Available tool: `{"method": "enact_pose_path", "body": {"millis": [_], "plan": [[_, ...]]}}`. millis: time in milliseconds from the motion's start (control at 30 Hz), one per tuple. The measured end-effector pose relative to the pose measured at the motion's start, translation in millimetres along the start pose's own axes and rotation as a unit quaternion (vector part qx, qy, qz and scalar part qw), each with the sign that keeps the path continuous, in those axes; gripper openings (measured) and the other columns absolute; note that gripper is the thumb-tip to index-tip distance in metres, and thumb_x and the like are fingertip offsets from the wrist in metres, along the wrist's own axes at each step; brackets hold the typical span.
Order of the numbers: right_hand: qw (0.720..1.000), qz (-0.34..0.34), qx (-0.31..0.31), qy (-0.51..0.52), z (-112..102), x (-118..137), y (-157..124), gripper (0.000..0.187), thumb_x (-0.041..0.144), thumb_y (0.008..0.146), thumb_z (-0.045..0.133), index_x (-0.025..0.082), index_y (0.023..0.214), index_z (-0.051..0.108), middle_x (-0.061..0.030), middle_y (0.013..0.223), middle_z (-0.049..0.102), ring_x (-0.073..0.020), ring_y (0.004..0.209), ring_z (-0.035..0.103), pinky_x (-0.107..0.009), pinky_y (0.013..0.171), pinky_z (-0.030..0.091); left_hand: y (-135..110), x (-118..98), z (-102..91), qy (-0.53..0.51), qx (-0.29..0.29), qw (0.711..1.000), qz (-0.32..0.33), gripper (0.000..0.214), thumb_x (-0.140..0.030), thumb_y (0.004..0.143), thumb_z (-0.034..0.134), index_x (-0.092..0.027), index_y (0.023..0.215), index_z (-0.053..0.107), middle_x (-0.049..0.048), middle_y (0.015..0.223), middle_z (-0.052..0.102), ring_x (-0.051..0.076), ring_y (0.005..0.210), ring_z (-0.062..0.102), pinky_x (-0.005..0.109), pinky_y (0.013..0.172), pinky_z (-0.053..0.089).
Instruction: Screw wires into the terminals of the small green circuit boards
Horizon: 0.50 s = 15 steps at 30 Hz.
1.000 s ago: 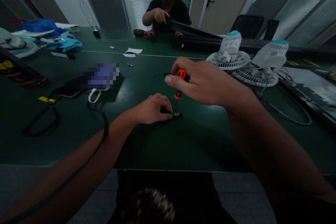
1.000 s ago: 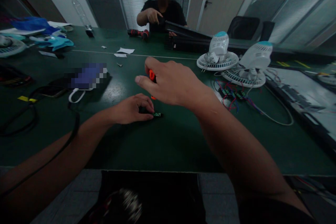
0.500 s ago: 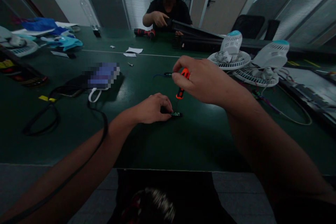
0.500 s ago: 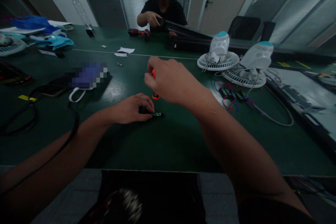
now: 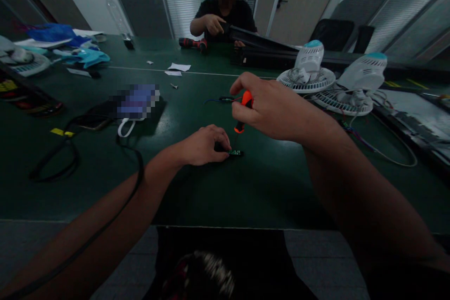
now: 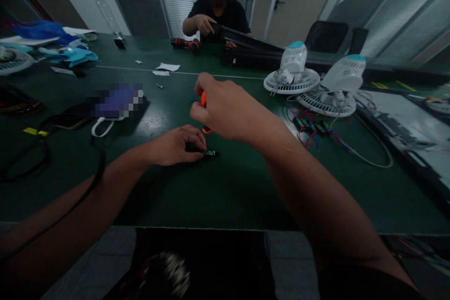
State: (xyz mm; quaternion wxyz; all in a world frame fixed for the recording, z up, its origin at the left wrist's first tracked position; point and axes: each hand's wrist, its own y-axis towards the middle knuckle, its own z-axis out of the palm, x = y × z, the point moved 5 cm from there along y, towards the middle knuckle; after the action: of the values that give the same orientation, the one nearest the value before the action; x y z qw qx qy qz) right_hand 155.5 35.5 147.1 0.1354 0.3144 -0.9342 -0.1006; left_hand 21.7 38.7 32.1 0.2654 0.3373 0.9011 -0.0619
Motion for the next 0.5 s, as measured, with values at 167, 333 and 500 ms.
{"method": "enact_pose_path", "body": {"millis": [167,333,500], "plan": [[1.000,-0.010,-0.002,-0.001,0.1,0.3,-0.6,0.038,0.028,0.091,0.052,0.013,0.125,0.061,-0.0099,0.100,0.071,-0.0223,0.084,0.063,-0.035,0.079,0.043,0.3,0.4,0.7,-0.005,-0.001,1.000,-0.005,0.010,-0.025,0.081,0.072,-0.020,0.088,0.078,0.0039,0.106,0.077,0.022,0.107,0.067,0.038,0.101,0.049],[1.000,-0.011,0.006,0.009,-0.1,-1.2,-2.1,0.045,0.028,0.091,0.052,0.011,0.131,0.057,-0.0110,0.103,0.071,-0.0224,0.083,0.064,-0.035,0.078,0.043,0.2,-1.3,0.3,-0.004,0.007,1.000,-0.009,0.012,-0.025,0.082,0.071,-0.018,0.090,0.079,0.0054,0.108,0.076,0.023,0.108,0.067,0.039,0.101,0.049],[1.000,-0.006,0.009,0.008,-1.7,-0.7,-2.6,0.043,0.029,0.091,0.053,0.013,0.130,0.058,-0.0107,0.102,0.072,-0.0227,0.083,0.064,-0.035,0.078,0.044,0.4,-1.9,-0.6,-0.005,0.006,1.000,-0.011,0.011,-0.025,0.082,0.071,-0.020,0.089,0.079,0.0041,0.109,0.076,0.023,0.109,0.067,0.038,0.102,0.049]]}}
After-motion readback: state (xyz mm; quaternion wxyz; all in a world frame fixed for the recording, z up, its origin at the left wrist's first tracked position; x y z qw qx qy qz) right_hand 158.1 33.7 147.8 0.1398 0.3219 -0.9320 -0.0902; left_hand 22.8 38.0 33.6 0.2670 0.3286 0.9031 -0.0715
